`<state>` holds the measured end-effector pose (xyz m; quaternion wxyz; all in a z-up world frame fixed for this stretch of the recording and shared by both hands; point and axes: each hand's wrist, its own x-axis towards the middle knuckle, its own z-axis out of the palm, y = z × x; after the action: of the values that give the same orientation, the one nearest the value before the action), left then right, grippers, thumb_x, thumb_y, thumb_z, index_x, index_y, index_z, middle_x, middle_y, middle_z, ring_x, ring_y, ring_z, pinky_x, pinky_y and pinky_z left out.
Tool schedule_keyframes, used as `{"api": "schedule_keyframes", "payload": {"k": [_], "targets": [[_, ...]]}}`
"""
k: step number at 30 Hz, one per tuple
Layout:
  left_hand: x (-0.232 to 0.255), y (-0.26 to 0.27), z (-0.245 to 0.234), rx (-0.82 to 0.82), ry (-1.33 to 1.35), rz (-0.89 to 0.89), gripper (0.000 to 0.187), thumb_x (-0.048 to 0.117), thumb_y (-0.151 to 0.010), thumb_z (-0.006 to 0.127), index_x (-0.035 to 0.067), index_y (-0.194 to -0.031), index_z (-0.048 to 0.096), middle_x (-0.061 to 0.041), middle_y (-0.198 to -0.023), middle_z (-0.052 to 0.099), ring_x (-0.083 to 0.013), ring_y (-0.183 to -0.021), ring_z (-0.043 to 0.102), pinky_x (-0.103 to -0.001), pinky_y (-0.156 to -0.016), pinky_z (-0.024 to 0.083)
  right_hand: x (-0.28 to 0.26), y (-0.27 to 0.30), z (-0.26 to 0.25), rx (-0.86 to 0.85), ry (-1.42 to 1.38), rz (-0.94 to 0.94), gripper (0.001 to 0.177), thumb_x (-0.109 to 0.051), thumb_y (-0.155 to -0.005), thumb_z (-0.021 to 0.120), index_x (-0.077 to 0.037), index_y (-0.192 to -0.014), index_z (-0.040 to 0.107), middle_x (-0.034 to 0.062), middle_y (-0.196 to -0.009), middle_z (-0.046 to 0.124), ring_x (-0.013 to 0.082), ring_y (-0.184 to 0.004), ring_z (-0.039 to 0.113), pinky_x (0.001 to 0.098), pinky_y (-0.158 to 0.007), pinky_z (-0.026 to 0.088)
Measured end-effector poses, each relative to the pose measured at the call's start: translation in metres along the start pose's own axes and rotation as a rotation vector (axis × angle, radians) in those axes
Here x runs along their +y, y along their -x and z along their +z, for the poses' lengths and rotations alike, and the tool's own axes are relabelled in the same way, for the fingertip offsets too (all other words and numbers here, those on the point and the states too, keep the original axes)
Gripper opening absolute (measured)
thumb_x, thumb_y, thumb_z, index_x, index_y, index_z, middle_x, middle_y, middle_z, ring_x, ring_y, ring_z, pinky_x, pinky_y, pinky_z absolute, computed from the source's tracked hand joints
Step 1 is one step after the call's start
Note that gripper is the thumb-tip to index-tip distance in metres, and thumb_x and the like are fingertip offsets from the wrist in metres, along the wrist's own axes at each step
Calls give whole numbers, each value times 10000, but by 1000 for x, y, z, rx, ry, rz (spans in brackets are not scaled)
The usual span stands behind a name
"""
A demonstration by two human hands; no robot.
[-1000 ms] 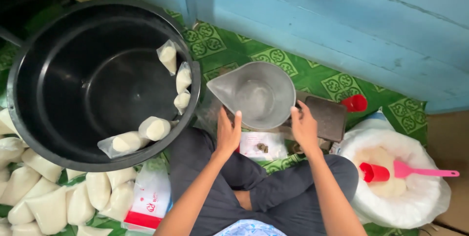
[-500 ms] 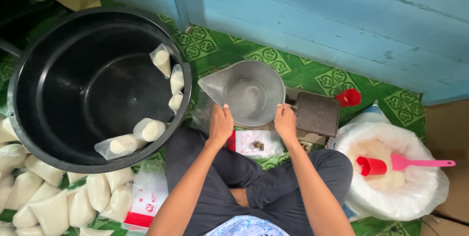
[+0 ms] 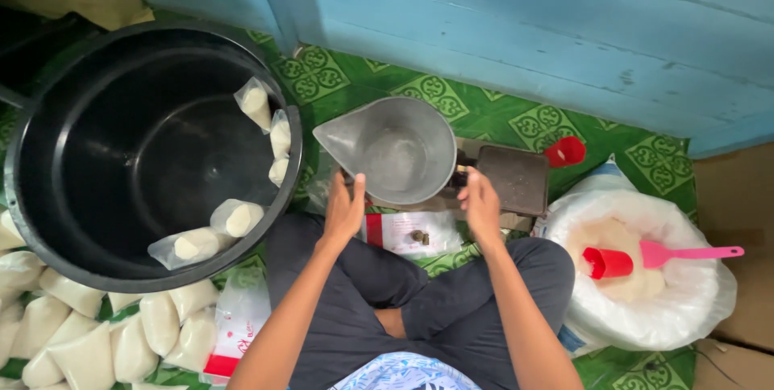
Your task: Manually weighing and packaging white powder into small plastic bags from a large bulk sack.
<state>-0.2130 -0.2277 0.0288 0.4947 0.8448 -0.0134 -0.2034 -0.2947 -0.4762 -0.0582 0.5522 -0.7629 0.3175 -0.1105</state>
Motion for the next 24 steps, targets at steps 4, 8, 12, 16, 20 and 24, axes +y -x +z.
{"api": "schedule_keyframes", "payload": {"k": [4,8,12,16,20,24], "targets": [[-21,4,1,-54,-1,-38,815,556,-1028,290,-106,-1494,192,-354,-1539,209,-440,-1454,214,-501,-1198,177,-14,22,-52,135,180,-160,339,-181,-1044,472,-14,-1309,602,232,-895,671,337,-796,657,428,-696,522],[-29,11,6,-40,-29,-3,767,498,-1040,343,-113,-1487,220,-365,-1524,232,-453,-1443,228,-519,-1192,193,18,9,-100,300,428,-357,340,-79,-966,610,61,-1275,591,251,-1046,561,416,-969,597,455,-812,501],[-21,17,15,-14,1,0,773,497,-1037,363,-128,-1473,230,-381,-1512,230,-471,-1434,229,-529,-1192,190,79,-16,-130,380,441,-224,365,-155,-973,629,12,-1295,585,207,-1126,532,386,-1067,577,473,-980,428],[-39,5,27,32,80,18,756,513,-1027,376,-81,-1478,253,-331,-1508,278,-444,-1411,298,-501,-1166,267,129,-46,-139,391,316,-6,401,-283,-983,613,-39,-1301,594,191,-1142,576,346,-1101,589,455,-1008,412],[-60,-3,38,72,145,35,678,471,-1033,400,-47,-1460,305,-321,-1472,345,-444,-1368,365,-495,-1134,330,150,-59,-140,385,235,185,444,-395,-945,627,-125,-1298,626,158,-1174,646,326,-1145,600,442,-991,441],[-54,-2,40,62,124,-25,764,542,-1016,392,-79,-1452,308,-335,-1485,327,-429,-1387,352,-480,-1152,311,164,-65,-141,393,200,243,413,-404,-917,657,-148,-1242,671,141,-1076,694,303,-1075,641,427,-908,498]]}}
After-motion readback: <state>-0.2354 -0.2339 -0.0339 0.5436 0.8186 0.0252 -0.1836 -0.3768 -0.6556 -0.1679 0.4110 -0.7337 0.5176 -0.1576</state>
